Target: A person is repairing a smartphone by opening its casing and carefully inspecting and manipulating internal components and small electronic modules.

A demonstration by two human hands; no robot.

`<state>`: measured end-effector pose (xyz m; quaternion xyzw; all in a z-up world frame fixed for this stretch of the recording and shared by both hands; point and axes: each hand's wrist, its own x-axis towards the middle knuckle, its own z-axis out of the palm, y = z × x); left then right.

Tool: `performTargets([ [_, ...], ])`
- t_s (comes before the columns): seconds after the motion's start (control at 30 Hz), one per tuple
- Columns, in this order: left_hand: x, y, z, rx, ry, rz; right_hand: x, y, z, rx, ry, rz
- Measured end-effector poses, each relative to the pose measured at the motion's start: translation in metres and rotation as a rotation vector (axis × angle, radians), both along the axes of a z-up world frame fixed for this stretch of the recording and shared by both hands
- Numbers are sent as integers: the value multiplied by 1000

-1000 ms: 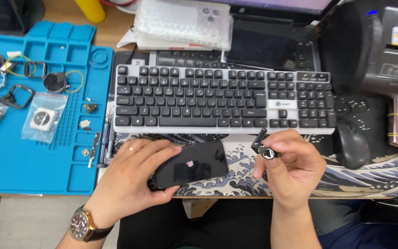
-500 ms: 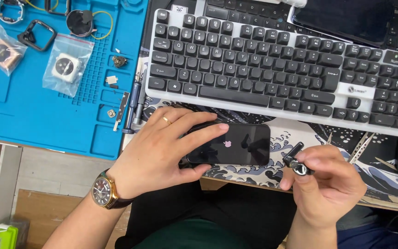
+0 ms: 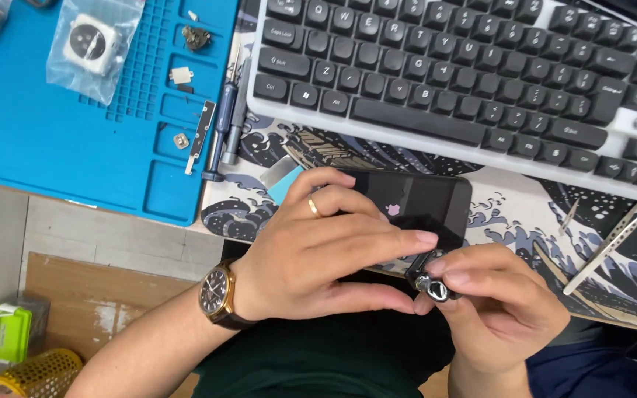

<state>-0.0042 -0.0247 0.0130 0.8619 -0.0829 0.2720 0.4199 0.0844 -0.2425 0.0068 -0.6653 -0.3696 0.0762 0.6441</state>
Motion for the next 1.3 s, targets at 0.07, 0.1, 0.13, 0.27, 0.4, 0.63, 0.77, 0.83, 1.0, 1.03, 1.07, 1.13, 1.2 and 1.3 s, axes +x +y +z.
performTargets([
  [0.07,-3,1,-2,-10,-6,-15,1,-7,-7,-45,-27,-9],
  [0.1,-4,3,-3,-17,-24,-37,2,-10,-10,-87,-65,-26],
  [0.13,-5,2,-4,-17,-19,-29,2,-10,-11,-87,-61,-18],
  [0.27,-5,3,-7,-58,-67,-42,-1,-9,-12,-109,-77,-48],
  [0.4,-5,6,-5,-71,-76,-62,-1,-7,-12,-109,-85,-62],
  [0.63,-4,7,-4,-102,-95,-70,-2,-4,-9,-148,-92,-75],
  [0.77,-5,7,-6,-123,-88,-61,-3,-2,-9,-165,-109,-67],
  [0.83,-6,6,-7,-128,-85,-47,-5,0,-7,-148,-90,-50],
  [1.0,-9,7,-7,-177,-60,-66,-3,-4,-9,-189,-60,-39],
  [1.03,-9,8,-6,-180,-60,-63,-3,-10,-12,-192,-59,-36],
  [1.07,-9,8,-5,-178,-54,-69,-4,-16,-16,-203,-25,-82],
  [1.13,-10,9,-5,-180,-49,-73,-4,-23,-19,-217,8,-126],
  [1.2,-11,9,-6,-176,-36,-73,-4,-25,-19,-247,53,-157],
  [1.3,-12,9,-8,-202,-20,-80,-8,-25,-20,-277,83,-224],
])
